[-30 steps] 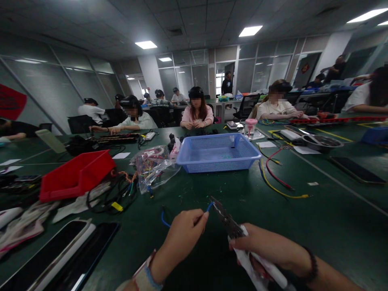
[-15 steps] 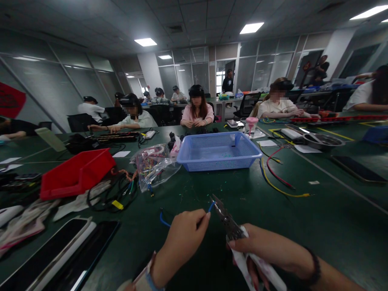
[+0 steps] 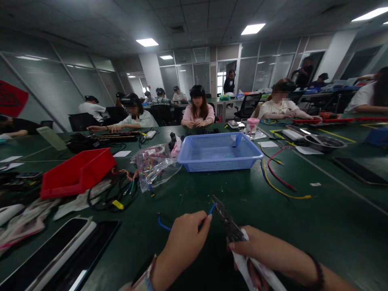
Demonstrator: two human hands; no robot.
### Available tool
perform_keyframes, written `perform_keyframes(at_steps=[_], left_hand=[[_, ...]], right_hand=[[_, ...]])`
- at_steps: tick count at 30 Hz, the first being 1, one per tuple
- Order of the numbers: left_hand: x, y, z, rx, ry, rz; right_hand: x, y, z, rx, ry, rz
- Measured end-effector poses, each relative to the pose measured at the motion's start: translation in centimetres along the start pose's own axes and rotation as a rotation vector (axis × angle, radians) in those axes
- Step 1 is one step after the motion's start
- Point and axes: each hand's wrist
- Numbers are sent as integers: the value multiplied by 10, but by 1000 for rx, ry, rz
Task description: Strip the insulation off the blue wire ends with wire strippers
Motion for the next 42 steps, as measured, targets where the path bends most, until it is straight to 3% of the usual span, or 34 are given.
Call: perform_keyframes(at_steps=[8, 19, 29, 32, 38, 42], left_hand=[[-1, -3, -9, -103, 308, 49], [-2, -6, -18, -211, 453, 67], [-5, -10, -28, -224, 580, 84], [-6, -11, -31, -205, 593, 109], [-7, -16, -28, -116, 516, 120], [-8, -17, -26, -149, 483, 97]], right_hand=[[-2, -2, 4, 36, -242, -95], [9, -20, 25, 63, -600, -614], [14, -29, 28, 28, -722, -988], [8, -28, 23, 55, -721, -922], [6, -24, 2, 58, -621, -543], [17, -25, -7, -10, -576, -554]])
Point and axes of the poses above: each hand's wrist, its own y-axis away from the middle knuckle, its own x-axis out of the back of the hand, z = x × y, and after that the axes turned 5 degrees about -x, right-handed
